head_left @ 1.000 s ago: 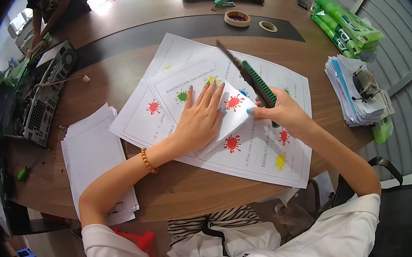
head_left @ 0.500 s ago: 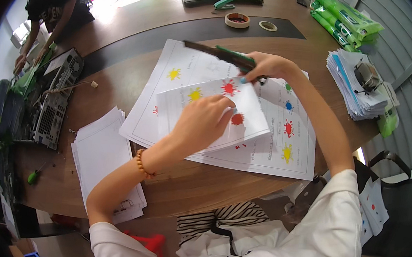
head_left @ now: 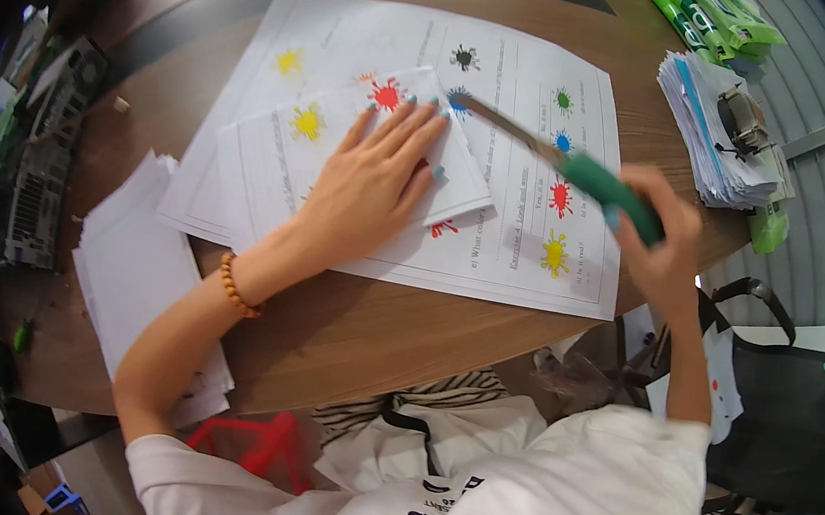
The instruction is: The person folds printed sheets of paper and cuts them along the fold using a utility knife.
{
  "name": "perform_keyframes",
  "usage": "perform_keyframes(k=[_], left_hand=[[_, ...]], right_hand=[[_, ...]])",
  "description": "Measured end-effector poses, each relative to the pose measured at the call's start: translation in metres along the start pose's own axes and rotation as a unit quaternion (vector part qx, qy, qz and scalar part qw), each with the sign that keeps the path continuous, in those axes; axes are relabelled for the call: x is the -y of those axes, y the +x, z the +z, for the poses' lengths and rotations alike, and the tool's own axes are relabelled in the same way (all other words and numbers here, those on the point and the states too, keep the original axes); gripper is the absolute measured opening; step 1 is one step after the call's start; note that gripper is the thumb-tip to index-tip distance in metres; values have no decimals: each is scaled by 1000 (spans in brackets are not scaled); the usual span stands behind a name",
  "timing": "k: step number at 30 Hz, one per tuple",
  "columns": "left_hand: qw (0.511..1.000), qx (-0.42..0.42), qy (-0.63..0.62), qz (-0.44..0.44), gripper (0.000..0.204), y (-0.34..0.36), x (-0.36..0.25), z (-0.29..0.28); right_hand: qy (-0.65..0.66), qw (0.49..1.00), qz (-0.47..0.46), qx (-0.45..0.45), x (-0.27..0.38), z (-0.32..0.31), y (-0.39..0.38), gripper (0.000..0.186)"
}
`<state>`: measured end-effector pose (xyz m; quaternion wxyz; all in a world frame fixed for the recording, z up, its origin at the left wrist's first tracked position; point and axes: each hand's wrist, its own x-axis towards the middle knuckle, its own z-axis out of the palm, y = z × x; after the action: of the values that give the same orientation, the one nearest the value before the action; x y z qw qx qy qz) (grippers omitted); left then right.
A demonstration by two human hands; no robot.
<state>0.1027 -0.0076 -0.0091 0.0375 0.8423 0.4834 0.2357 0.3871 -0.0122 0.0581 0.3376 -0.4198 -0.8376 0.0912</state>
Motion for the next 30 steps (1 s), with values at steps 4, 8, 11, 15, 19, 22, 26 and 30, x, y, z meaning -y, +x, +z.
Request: perform_keyframes(k=[4,8,11,15,19,22,26,30], left_hand=[[1000,6,5,-5,47,-1,2,-1],[999,-18,20,17,42,-2,4,0],[999,-13,24,18,42,0,3,0],[1000,16,16,-3,48,0,-1,-2],[1000,14,12,-2,48,1,-1,-3],[1000,10,11,-2,47,0,0,-3],[1000,8,12,-2,46,-1,1,-3],[1000,-17,19,17,43,-1,2,-2]], right_hand=[[-78,997,4,17,23,-10,-64,35],[-89,996,14,20,37,-4,-79,34],[-92,996,10,19,36,0,-77,33],[-84,996,7,17,32,3,-74,32],[-90,996,-1,16,32,5,-70,33],[-110,993,-4,35,35,4,-69,33],[-96,995,-9,28,38,2,-70,33],[-103,994,-7,27,37,0,-70,33]])
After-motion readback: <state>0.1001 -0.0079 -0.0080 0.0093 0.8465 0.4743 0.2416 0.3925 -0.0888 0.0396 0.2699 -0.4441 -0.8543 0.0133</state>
